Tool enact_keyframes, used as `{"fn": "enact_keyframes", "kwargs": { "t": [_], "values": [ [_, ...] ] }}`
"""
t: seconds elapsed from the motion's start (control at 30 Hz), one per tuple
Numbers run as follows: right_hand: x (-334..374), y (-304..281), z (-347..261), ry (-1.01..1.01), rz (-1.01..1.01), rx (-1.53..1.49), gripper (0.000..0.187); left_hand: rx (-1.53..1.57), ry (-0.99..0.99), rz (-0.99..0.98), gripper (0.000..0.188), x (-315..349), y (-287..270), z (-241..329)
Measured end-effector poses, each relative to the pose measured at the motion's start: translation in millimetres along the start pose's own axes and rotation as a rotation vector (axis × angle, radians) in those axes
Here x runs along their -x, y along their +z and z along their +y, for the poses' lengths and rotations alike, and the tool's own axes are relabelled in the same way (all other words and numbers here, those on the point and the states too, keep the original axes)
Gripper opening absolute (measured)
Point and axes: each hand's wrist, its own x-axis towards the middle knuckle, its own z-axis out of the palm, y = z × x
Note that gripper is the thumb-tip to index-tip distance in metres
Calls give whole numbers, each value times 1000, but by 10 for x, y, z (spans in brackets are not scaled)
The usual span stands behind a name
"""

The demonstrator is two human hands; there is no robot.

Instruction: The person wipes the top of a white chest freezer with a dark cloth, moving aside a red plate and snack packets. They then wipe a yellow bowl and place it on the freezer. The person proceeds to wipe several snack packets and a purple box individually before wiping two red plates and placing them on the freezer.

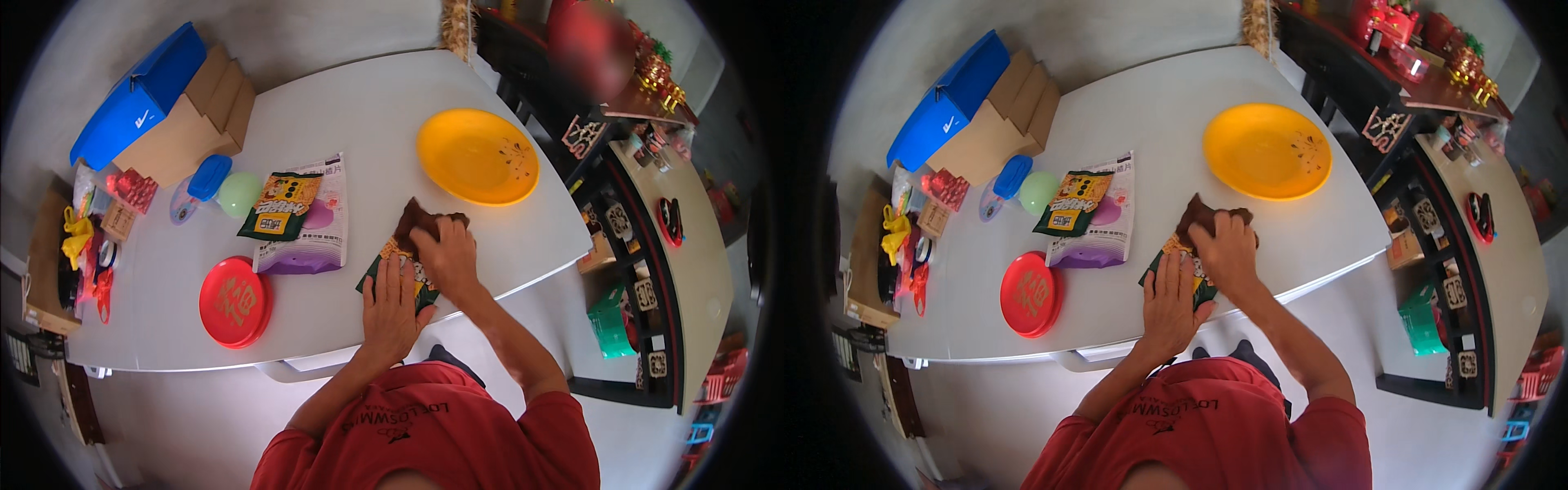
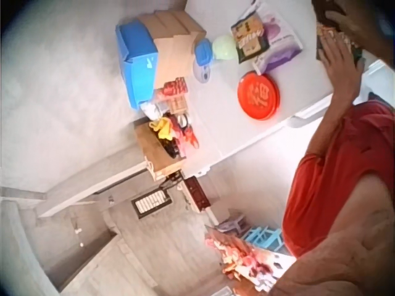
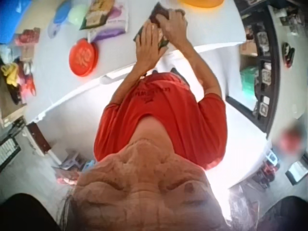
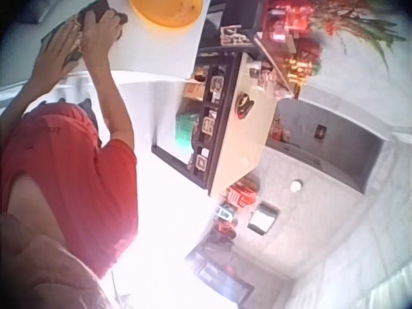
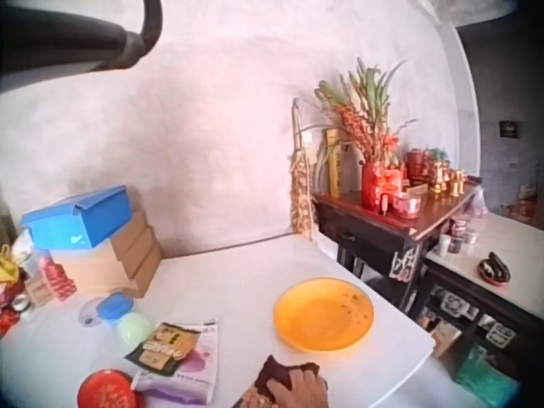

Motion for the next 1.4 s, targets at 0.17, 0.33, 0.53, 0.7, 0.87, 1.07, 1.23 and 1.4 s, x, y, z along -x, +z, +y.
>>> {"fn": "enact_keyframes", "kwargs": {
  "t": [0.17,0.33,0.53,0.7,0.87,1.07,1.23,1.4],
  "values": [
    [443,-212,-284,28,48,-33,30,24,16,-6,81,26,52,-57],
    [293,-191,-40,249,-14,149,37,77,51,-3,82,25,-20,-93],
    [144,-190,250,516,-21,40,27,314,57,-55,77,-6,-97,-205],
    [51,-363,87,438,206,-195,25,682,-44,45,79,-10,-65,-420],
    [200,-207,-487,64,-123,3,27,398,-24,32,93,47,-15,-392],
    [380,-503,-619,-9,-359,-165,24,393,-34,36,98,33,-36,-372],
    [290,-659,-102,267,-616,-1019,23,250,20,17,87,25,-53,-357],
    [267,-415,-173,219,-127,-197,33,109,77,44,76,27,54,-360]
  ]
}}
